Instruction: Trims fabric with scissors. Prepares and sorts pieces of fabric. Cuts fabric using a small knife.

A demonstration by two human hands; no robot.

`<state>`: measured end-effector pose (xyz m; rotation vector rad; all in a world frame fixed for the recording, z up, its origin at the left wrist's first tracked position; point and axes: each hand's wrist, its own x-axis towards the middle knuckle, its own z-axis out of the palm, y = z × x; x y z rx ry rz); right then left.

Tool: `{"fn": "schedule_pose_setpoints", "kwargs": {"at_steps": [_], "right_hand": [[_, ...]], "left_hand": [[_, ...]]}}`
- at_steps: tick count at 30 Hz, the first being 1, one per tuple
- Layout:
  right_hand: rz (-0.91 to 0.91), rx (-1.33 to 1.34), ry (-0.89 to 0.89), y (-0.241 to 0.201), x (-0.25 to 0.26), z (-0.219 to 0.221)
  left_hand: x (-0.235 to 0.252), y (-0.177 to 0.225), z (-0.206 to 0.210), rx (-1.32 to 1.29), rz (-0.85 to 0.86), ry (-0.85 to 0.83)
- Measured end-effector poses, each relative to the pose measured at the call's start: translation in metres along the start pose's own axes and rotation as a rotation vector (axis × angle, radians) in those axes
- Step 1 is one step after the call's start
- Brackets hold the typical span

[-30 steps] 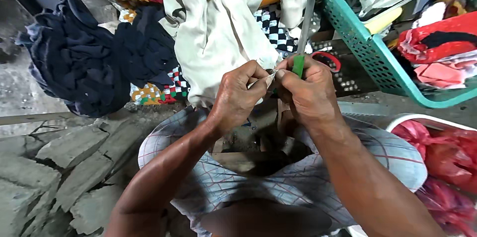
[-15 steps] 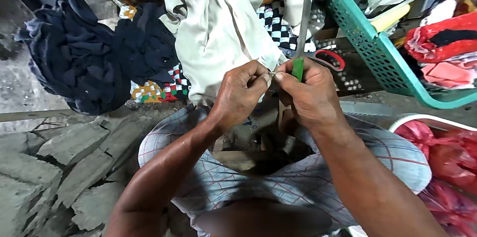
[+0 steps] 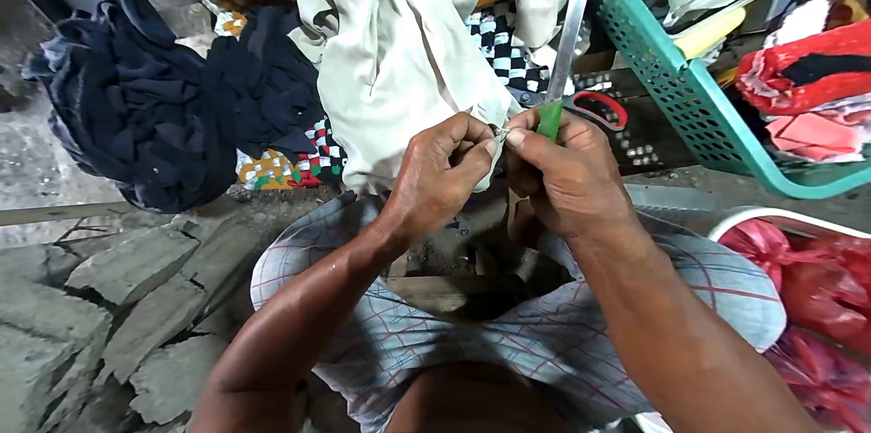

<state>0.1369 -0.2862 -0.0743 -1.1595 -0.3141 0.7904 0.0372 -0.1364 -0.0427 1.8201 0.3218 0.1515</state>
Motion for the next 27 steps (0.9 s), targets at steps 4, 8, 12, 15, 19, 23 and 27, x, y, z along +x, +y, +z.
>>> {"fn": "schedule_pose_setpoints", "kwargs": {"at_steps": [4, 8, 12, 15, 19, 23, 27], "right_hand": [[-0.170, -0.434, 0.080, 0.000, -0.003, 0.001], [-0.354, -0.814, 0.090, 0.005, -0.007, 0.003], [-0.392, -1.026, 0.038, 0.012, -0.011, 0.006], [-0.373, -1.078, 0.022, 0.016, -0.008, 0.007], [-0.386, -1.094, 0.031, 0.017, -0.005, 0.010], [-0.401, -1.072, 0.040, 0.019, -0.004, 0.013], [-0.380, -1.095, 0.044, 0.018, -0.007, 0.012]], "left_hand": [[0.008, -0.007, 0.000, 0.024, 0.012, 0.050], [0.013, -0.012, -0.004, 0.022, 0.012, 0.133], [0.003, -0.008, -0.009, -0.008, -0.036, 0.131], [0.005, -0.010, -0.009, -0.038, -0.041, 0.150], [0.010, -0.016, -0.010, -0.081, 0.015, 0.169], [0.000, -0.009, -0.008, -0.022, -0.021, 0.161], [0.000, -0.008, -0.005, 0.054, 0.069, 0.222]]}}
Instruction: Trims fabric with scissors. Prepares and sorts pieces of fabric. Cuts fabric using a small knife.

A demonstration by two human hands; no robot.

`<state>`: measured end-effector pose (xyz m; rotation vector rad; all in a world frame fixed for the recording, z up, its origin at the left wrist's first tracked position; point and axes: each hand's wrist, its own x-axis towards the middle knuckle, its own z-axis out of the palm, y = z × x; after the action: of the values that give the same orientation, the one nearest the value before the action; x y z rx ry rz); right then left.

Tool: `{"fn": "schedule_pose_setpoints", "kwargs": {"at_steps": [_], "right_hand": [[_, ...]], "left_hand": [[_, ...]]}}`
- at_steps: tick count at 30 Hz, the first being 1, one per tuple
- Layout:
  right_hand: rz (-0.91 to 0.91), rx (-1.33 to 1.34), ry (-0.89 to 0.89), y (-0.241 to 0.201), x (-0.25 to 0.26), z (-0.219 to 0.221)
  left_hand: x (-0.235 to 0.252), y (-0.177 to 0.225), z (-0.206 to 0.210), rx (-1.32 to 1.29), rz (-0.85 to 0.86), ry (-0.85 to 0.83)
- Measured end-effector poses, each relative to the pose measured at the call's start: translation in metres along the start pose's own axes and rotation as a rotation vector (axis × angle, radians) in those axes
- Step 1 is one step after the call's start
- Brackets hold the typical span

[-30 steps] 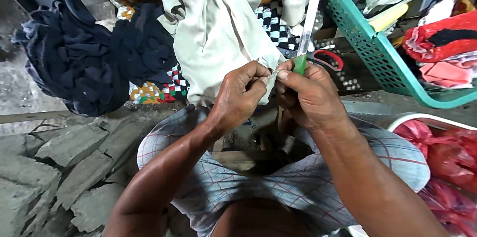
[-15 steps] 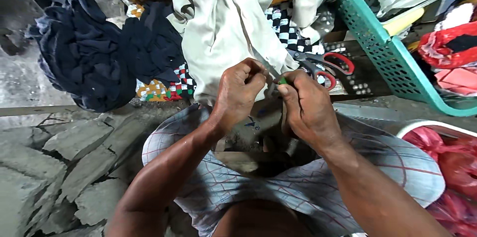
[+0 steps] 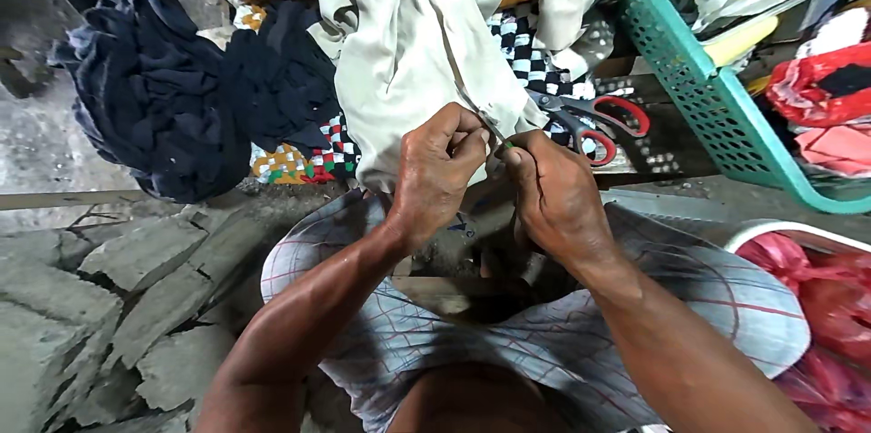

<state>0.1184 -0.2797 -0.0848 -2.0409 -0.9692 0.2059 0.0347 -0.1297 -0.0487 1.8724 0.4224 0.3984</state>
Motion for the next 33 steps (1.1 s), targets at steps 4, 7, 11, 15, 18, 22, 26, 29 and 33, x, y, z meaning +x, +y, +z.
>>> {"fn": "schedule_pose_setpoints", "kwargs": {"at_steps": [4, 7, 11, 15, 18, 22, 26, 29, 33], "right_hand": [[0.016, 0.005, -0.014, 0.002, -0.002, -0.001], [0.024, 0.036, -0.010, 0.000, -0.002, -0.003], [0.018, 0.040, -0.011, 0.003, -0.002, -0.003], [0.026, 0.059, -0.029, 0.003, 0.000, -0.001], [0.033, 0.079, -0.038, 0.003, 0.002, 0.000], [0.039, 0.095, -0.051, 0.009, -0.001, 0.001], [0.046, 0.072, -0.031, 0.007, -0.001, 0.006], [0.055, 0.103, -0.048, 0.011, 0.002, 0.004], [0.113, 0.381, -0.042, 0.022, 0.004, -0.007]], "left_hand": [[-0.005, -0.001, 0.001, 0.096, 0.048, -0.044], [-0.006, 0.000, 0.002, 0.109, 0.050, -0.091], [-0.003, 0.001, -0.001, 0.130, 0.046, -0.060], [-0.003, -0.002, 0.002, 0.180, 0.068, -0.090], [0.000, -0.005, 0.002, 0.175, 0.079, -0.076], [0.003, -0.004, -0.005, 0.115, 0.036, -0.030], [-0.001, -0.003, 0.000, 0.163, 0.033, -0.087], [-0.006, 0.003, -0.002, 0.106, 0.070, -0.097], [0.005, 0.006, -0.008, 0.035, 0.103, -0.016]]}}
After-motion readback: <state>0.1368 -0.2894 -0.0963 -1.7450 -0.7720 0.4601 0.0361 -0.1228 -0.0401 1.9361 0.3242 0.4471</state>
